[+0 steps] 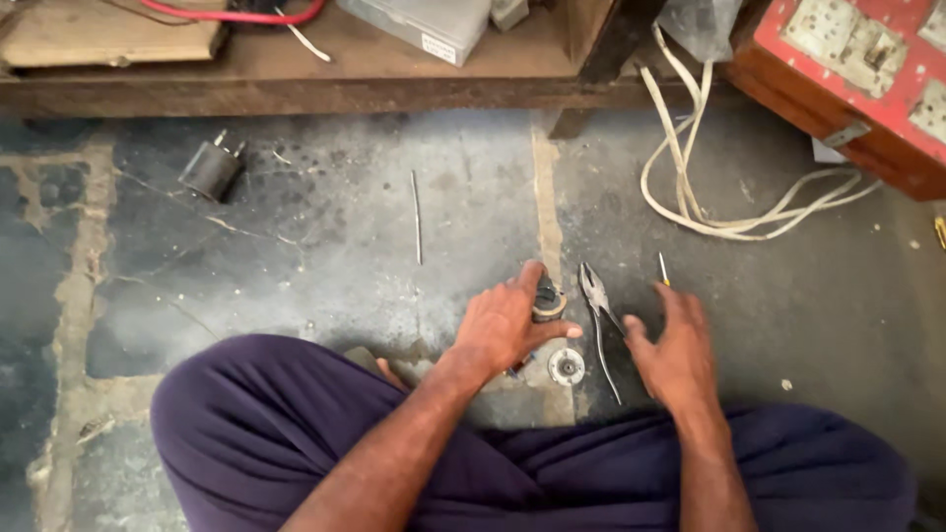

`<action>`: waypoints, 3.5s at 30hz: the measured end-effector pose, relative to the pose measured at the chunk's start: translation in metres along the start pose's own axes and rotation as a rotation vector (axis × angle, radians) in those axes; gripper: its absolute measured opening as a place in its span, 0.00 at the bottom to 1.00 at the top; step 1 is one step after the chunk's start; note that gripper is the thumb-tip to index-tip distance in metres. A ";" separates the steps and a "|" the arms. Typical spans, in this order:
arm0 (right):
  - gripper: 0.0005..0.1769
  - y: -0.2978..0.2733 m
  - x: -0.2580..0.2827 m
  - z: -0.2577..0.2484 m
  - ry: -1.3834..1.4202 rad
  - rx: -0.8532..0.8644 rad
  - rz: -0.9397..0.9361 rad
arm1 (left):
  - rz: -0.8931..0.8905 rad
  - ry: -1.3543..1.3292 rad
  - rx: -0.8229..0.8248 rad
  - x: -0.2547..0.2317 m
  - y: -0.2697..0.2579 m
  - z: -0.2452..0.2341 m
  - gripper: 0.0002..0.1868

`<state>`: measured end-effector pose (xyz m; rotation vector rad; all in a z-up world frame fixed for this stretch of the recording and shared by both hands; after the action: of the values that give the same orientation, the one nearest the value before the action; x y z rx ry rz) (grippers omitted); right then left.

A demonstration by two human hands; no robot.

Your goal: The person sits on the floor and uses pliers and a screwdriver to disassemble a small cylindrical electrical component. They remove a metal rod and a blue plastic ring, then handle a copper wire coil and a small white cylindrical part.

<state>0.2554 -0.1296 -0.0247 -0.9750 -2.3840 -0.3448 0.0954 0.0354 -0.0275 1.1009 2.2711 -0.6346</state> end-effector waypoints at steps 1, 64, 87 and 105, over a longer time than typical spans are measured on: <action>0.35 -0.008 0.012 0.005 0.109 0.045 -0.009 | 0.004 0.004 0.013 0.000 -0.002 0.009 0.44; 0.21 -0.035 0.068 -0.016 0.663 -0.048 -0.125 | 0.221 -0.911 0.238 -0.034 -0.008 -0.003 0.28; 0.11 -0.041 0.020 0.002 1.149 -0.077 0.096 | 0.007 -1.449 0.470 -0.022 -0.005 0.024 0.25; 0.16 -0.039 0.067 -0.013 0.883 -0.100 -0.042 | 0.075 -1.269 0.265 -0.023 -0.004 0.012 0.25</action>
<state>0.1930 -0.1241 0.0228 -0.6179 -1.5869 -0.7378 0.1079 0.0127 -0.0209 0.5595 1.0592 -1.1796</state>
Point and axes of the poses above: each hand's wrist, its own y-axis towards the middle knuckle, its own z-axis out of the palm, x = y × z, the point moved 9 cm from there along y, towards the middle knuckle, and after that the axes turned 9 degrees about y, right-handed, at the moved point
